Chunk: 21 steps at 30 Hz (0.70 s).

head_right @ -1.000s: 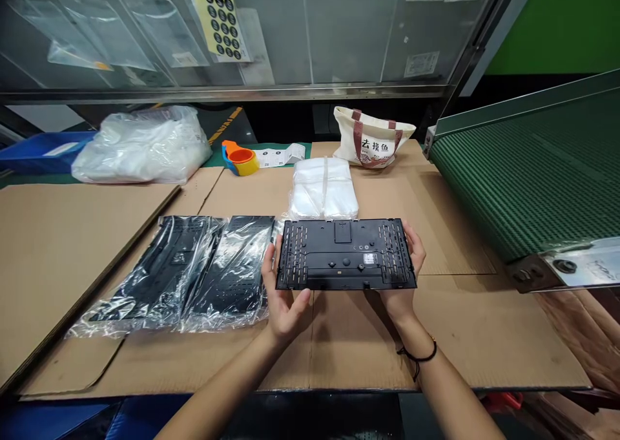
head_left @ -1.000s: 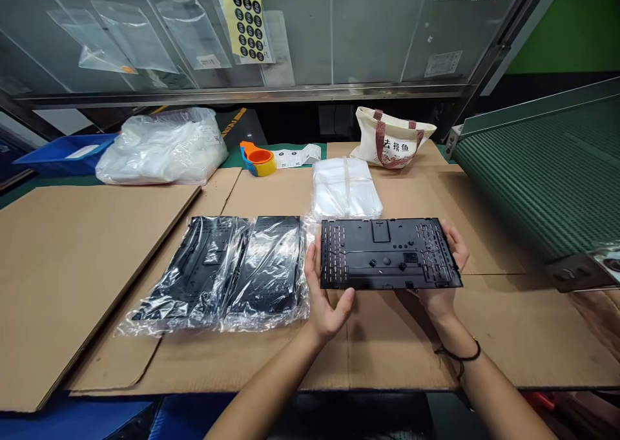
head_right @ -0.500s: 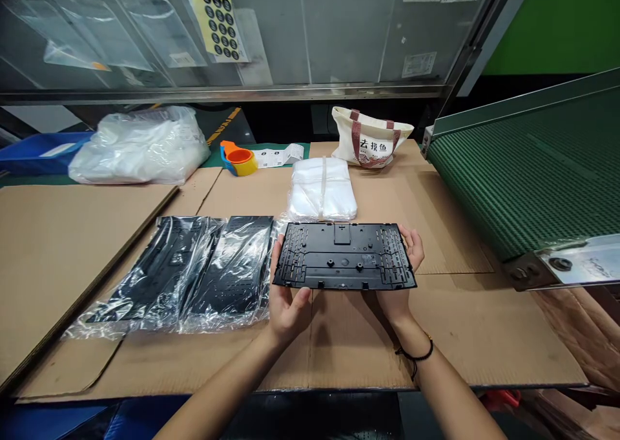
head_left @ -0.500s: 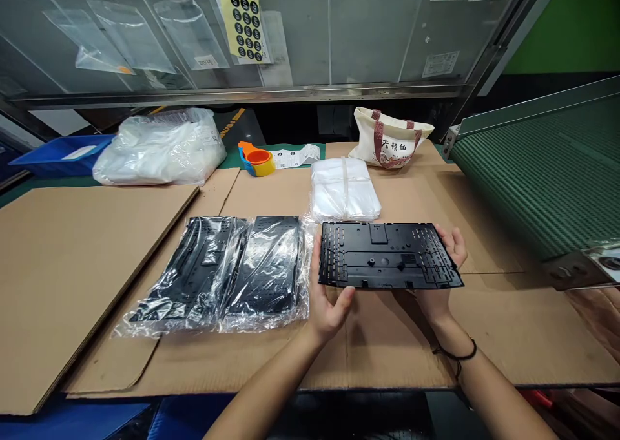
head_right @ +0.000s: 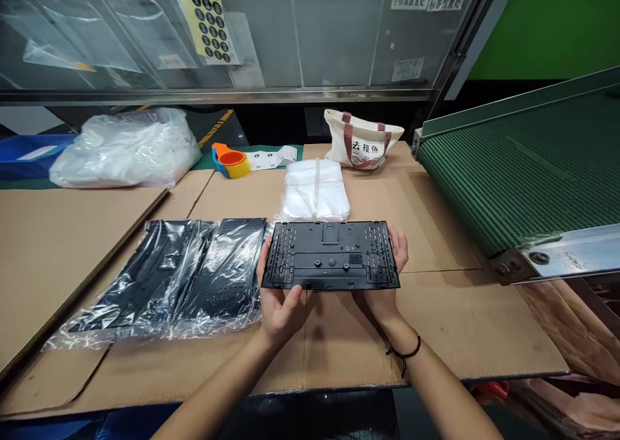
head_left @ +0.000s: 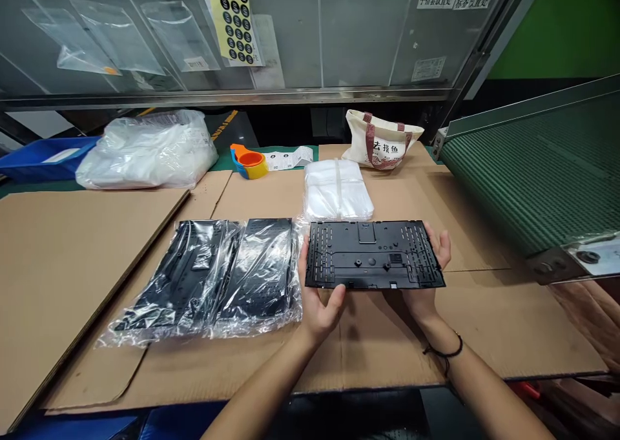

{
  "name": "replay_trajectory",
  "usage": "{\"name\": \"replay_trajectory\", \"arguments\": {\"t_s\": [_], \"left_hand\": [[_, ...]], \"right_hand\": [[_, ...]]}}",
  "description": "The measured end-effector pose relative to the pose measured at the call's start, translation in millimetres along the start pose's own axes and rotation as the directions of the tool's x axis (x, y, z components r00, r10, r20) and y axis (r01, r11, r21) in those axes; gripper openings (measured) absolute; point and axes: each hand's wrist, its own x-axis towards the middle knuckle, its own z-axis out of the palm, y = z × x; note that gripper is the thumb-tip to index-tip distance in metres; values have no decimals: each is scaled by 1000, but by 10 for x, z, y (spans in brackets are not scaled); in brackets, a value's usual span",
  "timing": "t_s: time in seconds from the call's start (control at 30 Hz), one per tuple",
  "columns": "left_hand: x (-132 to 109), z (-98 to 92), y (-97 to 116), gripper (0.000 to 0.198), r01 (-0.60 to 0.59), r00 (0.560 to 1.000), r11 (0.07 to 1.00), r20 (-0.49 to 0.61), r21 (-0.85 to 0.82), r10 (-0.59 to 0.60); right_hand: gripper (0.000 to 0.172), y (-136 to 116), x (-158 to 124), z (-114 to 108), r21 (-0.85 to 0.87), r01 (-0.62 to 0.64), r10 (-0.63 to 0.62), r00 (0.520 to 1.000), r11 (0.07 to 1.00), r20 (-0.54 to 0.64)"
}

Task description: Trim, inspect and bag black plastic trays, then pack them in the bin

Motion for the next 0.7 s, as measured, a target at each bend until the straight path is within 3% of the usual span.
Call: {"name": "replay_trajectory", "arguments": {"t_s": [0.7], "left_hand": [[53, 60, 93, 63, 13, 990, 989, -134, -146, -32]], "right_hand": [[71, -82, -8, 31, 75, 48, -50, 998, 996, 26]]}}
